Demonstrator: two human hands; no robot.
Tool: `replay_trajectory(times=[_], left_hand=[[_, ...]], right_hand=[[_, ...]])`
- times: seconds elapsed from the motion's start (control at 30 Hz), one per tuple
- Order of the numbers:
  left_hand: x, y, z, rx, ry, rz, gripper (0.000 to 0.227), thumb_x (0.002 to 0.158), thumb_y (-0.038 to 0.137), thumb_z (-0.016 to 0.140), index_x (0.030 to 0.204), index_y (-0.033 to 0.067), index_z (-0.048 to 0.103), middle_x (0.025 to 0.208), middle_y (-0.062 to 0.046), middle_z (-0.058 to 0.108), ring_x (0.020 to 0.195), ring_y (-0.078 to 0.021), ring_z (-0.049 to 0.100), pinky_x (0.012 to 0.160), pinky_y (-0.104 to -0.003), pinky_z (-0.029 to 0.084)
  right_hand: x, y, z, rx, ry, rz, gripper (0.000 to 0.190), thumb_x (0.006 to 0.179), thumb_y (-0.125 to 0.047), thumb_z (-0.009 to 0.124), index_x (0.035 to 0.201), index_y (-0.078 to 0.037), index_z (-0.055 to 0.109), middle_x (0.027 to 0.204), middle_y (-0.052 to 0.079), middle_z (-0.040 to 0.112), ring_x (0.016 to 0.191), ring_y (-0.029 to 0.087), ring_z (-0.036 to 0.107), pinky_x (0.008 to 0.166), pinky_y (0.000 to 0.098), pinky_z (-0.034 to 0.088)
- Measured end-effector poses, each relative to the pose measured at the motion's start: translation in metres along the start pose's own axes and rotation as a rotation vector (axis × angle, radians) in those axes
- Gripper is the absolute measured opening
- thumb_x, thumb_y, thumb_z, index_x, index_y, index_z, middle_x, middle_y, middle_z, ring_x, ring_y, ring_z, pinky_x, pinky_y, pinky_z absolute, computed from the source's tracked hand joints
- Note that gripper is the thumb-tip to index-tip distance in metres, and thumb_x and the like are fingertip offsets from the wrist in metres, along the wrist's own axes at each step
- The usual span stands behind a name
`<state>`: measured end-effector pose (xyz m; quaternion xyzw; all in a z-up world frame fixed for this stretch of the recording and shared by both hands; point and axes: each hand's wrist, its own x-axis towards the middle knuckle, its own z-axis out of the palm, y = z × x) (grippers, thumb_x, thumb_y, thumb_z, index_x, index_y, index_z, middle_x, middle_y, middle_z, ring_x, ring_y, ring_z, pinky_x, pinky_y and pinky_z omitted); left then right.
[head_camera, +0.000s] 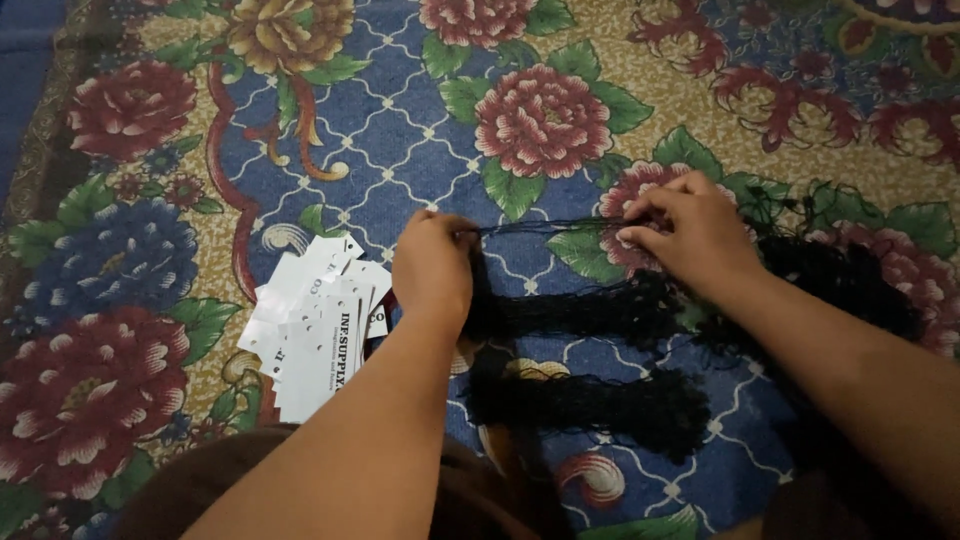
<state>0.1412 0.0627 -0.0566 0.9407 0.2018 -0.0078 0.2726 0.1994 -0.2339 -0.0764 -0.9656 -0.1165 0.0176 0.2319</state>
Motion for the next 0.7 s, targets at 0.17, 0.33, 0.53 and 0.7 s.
replay_trajectory(times=[0.17, 0.33, 0.53, 0.7], left_hand=[[-0.001, 0.005, -0.005, 0.011, 0.024, -0.007, 0.009, 0.092, 0.024, 0.075, 0.098, 0.0262, 0.081, 0.101, -0.001, 0.066, 0.099, -0.0329, 0.072, 0.088, -0.047, 0.06], [-0.002, 0.006, -0.008, 0.019, 0.018, 0.004, 0.008, 0.094, 0.023, 0.074, 0.098, 0.0226, 0.081, 0.099, -0.002, 0.066, 0.099, -0.0317, 0.072, 0.088, -0.046, 0.059], [0.001, 0.007, -0.01, 0.021, -0.026, -0.026, 0.007, 0.092, 0.026, 0.075, 0.097, 0.0221, 0.079, 0.101, -0.004, 0.065, 0.102, -0.035, 0.07, 0.091, -0.049, 0.059], [0.003, 0.006, -0.01, 0.048, -0.045, -0.034, 0.008, 0.091, 0.027, 0.076, 0.097, 0.0224, 0.078, 0.1, -0.005, 0.066, 0.103, -0.0353, 0.071, 0.091, -0.048, 0.058]], right_hand=[[0.003, 0.0, -0.006, 0.018, 0.01, -0.035, 0.018, 0.084, -0.027, 0.086, 0.1, -0.026, 0.078, 0.108, 0.01, 0.062, 0.098, 0.033, 0.07, 0.089, 0.0449, 0.055], [0.005, -0.001, -0.011, 0.009, 0.011, -0.113, 0.019, 0.083, -0.022, 0.086, 0.098, -0.018, 0.074, 0.102, 0.012, 0.066, 0.097, 0.036, 0.071, 0.087, 0.0486, 0.055], [0.007, -0.005, -0.015, -0.049, -0.04, -0.069, 0.029, 0.084, -0.033, 0.084, 0.111, -0.028, 0.074, 0.107, 0.005, 0.067, 0.102, 0.03, 0.072, 0.09, 0.0447, 0.055], [-0.004, -0.035, -0.03, -0.019, -0.083, -0.053, 0.028, 0.088, -0.024, 0.079, 0.115, -0.031, 0.077, 0.125, 0.012, 0.06, 0.117, 0.043, 0.065, 0.096, 0.0523, 0.053]])
